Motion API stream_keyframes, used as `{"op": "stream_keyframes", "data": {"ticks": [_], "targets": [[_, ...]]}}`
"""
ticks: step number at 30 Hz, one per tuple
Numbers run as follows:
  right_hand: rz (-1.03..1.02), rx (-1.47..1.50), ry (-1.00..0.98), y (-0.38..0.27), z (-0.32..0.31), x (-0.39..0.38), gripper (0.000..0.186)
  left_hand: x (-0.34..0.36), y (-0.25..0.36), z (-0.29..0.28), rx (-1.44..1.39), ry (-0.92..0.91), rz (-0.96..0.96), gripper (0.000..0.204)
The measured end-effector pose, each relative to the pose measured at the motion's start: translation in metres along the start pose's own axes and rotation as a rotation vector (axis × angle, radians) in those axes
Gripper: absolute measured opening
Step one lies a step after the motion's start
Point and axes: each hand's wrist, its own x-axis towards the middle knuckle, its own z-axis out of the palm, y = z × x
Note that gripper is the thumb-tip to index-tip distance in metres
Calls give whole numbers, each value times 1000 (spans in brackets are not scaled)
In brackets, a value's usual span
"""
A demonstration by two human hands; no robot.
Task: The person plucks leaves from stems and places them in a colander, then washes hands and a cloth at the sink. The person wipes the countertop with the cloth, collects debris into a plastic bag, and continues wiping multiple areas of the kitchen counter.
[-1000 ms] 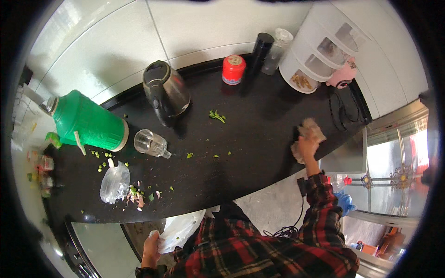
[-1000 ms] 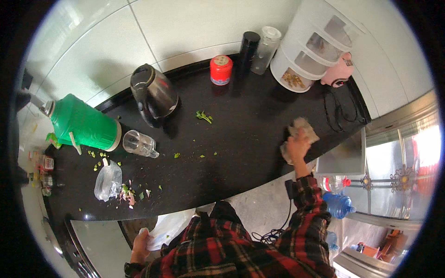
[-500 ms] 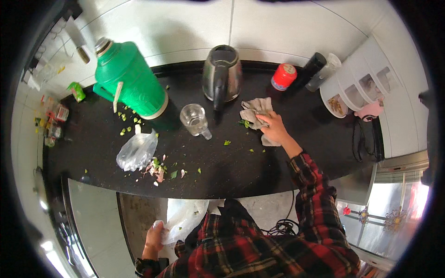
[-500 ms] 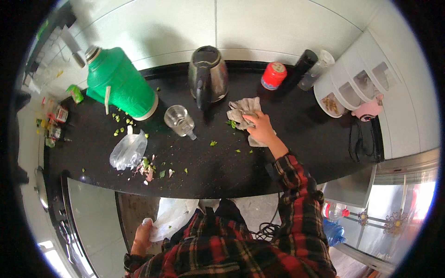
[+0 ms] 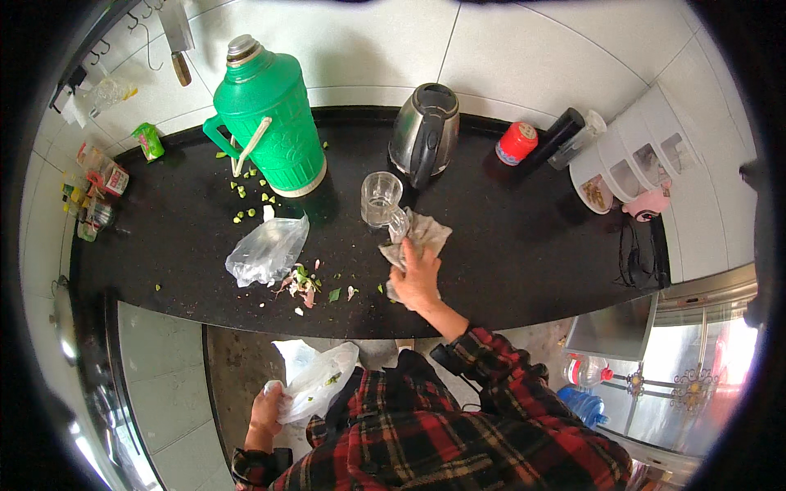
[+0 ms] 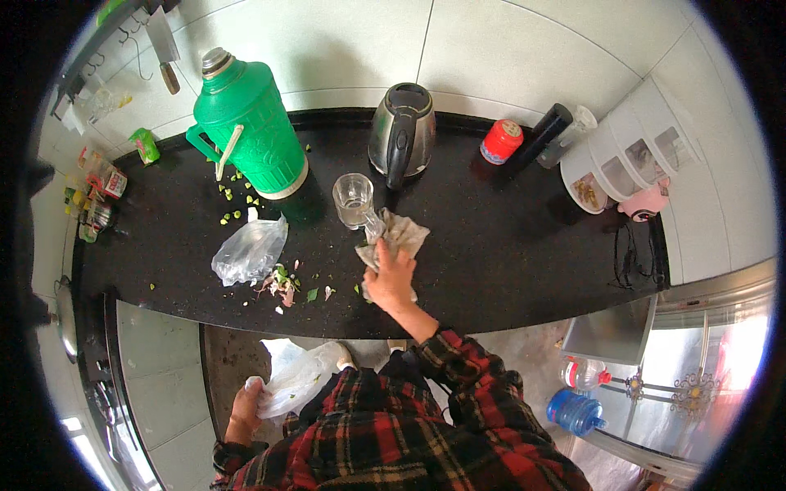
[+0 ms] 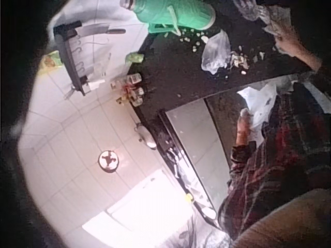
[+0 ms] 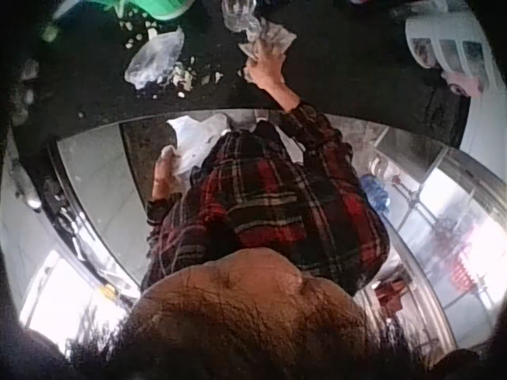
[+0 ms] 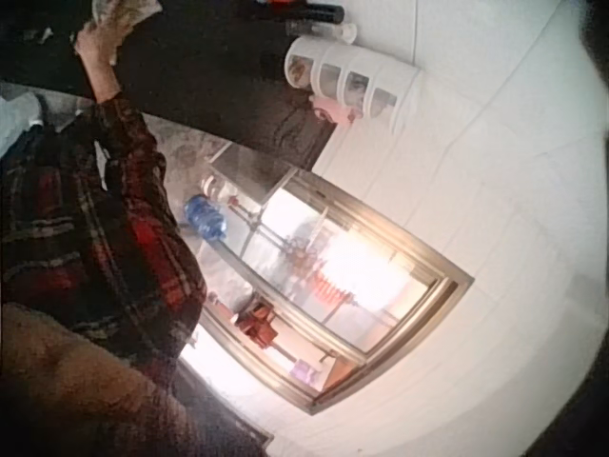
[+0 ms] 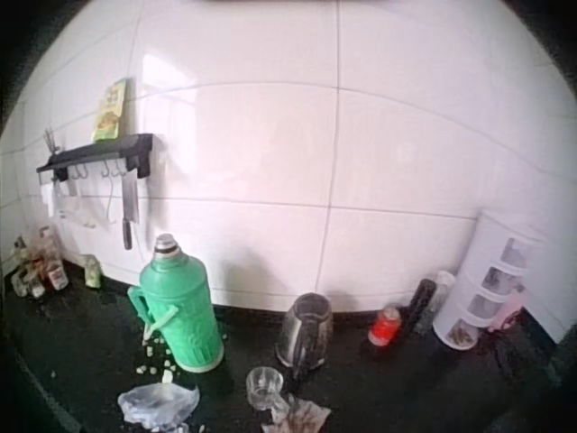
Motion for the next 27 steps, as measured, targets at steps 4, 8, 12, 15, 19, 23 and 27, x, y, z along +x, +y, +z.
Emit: {"op": "stream_keyframes", "data": {"ticks": [4,8,12,15,19,23,27], "targets": [[18,175,-136,-24,-11,3,61,20,-14,-29,399,-107,413,25],[-57,213,26,-14,-58,31,46,40,-39,-47,316,22,393,25],[368,818,-448,-24,-67,83,45,51,-55,-68,353,6,405,16],[560,1040,-744,-29,-63,108,48,48,-65,-68,209,13,406,14],[613,1016,-912,-30,-53,118,53,20,-57,-50,69,66,303,12],[587,1043,-861,-29,-54,110,51,-11,-30,-28,59,95,98,23],[540,1194,-810,-20,-90,91,40,-24,-18,-10,15,134,6,23]]}}
